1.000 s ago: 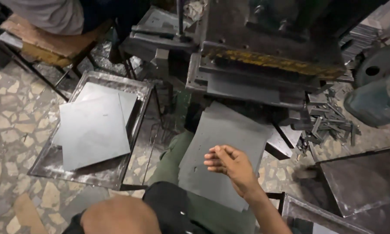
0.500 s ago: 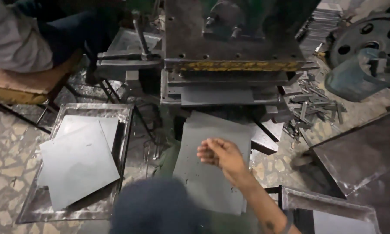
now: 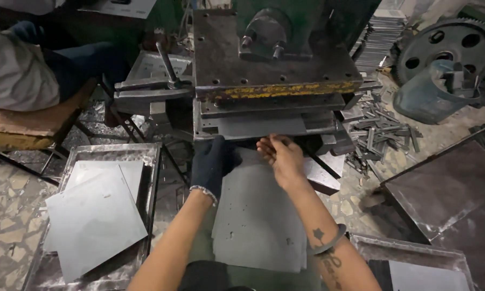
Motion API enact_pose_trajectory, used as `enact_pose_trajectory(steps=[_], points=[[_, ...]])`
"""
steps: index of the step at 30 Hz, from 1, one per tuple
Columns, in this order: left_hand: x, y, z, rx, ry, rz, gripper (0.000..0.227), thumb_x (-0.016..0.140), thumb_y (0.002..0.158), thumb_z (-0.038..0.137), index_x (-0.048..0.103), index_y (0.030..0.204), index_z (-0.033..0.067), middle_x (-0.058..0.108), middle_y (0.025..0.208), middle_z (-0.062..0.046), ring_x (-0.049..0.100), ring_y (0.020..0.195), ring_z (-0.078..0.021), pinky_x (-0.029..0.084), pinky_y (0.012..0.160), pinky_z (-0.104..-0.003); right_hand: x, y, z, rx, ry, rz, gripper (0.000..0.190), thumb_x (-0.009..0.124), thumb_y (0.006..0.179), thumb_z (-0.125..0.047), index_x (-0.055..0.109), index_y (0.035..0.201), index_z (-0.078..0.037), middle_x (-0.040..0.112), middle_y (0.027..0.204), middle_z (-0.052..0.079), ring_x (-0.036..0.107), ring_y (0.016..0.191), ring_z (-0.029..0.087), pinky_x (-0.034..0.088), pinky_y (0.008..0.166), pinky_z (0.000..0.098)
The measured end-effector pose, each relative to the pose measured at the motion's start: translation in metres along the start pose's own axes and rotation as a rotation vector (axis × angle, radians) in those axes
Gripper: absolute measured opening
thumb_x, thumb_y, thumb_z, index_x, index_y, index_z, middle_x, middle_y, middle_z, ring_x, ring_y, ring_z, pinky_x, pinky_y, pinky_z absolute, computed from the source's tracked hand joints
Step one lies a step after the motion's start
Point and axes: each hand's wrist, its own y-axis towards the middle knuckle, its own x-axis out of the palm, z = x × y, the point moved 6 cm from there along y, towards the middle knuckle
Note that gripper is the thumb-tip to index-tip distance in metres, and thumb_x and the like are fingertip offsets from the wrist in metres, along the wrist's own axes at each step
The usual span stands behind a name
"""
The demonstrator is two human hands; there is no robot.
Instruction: Feeding metal sheets into an industrial stamping machine to punch holes and forming the plates.
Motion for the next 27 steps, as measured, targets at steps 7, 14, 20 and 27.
enact_pose_trajectory(steps=[7, 14, 20, 27], points=[[0.002, 0.034, -0.005, 0.084, -0.011, 0.009, 0.031, 0.076, 0.09, 0.018, 0.071, 0.107, -0.008, 0.074, 0.097, -0.031, 0.076, 0.081, -0.0381, 0.065, 0.071, -0.054, 0.0, 0.003, 0.001, -0.028, -0.037, 0.011, 0.015, 0.067, 0.1, -0.013, 0.057, 0.094, -0.004, 0.072, 0.094, 0.022, 0.077, 0.084, 0.033, 0.067, 0.073, 0.0394], [0.018, 0.04, -0.023, 0.064, 0.015, 0.062, 0.026, 0.081, 0.085, 0.021, 0.076, 0.101, 0.001, 0.076, 0.095, -0.025, 0.077, 0.081, -0.0345, 0.066, 0.07, -0.051, -0.016, 0.014, -0.012, -0.062, -0.184, 0.014, 0.017, 0.069, 0.1, -0.02, 0.06, 0.091, -0.009, 0.076, 0.092, 0.016, 0.078, 0.078, 0.026, 0.058, 0.06, 0.0281], [0.022, 0.019, -0.009, 0.09, 0.268, 0.11, 0.034, 0.08, 0.083, 0.036, 0.08, 0.106, 0.011, 0.079, 0.098, -0.014, 0.077, 0.092, -0.0243, 0.066, 0.078, -0.039, -0.017, 0.011, -0.009, -0.028, -0.171, 0.022, 0.018, 0.07, 0.1, -0.022, 0.059, 0.088, -0.013, 0.076, 0.09, 0.011, 0.078, 0.079, 0.024, 0.054, 0.061, 0.0207], [0.022, 0.008, -0.002, 0.106, 0.215, 0.067, 0.035, 0.08, 0.086, 0.034, 0.08, 0.105, 0.0053, 0.078, 0.1, -0.019, 0.075, 0.094, -0.026, 0.065, 0.079, -0.044, -0.025, 0.017, -0.001, -0.028, -0.04, 0.032, 0.018, 0.073, 0.098, -0.019, 0.061, 0.088, -0.009, 0.074, 0.095, 0.02, 0.077, 0.089, 0.032, 0.066, 0.075, 0.0365]])
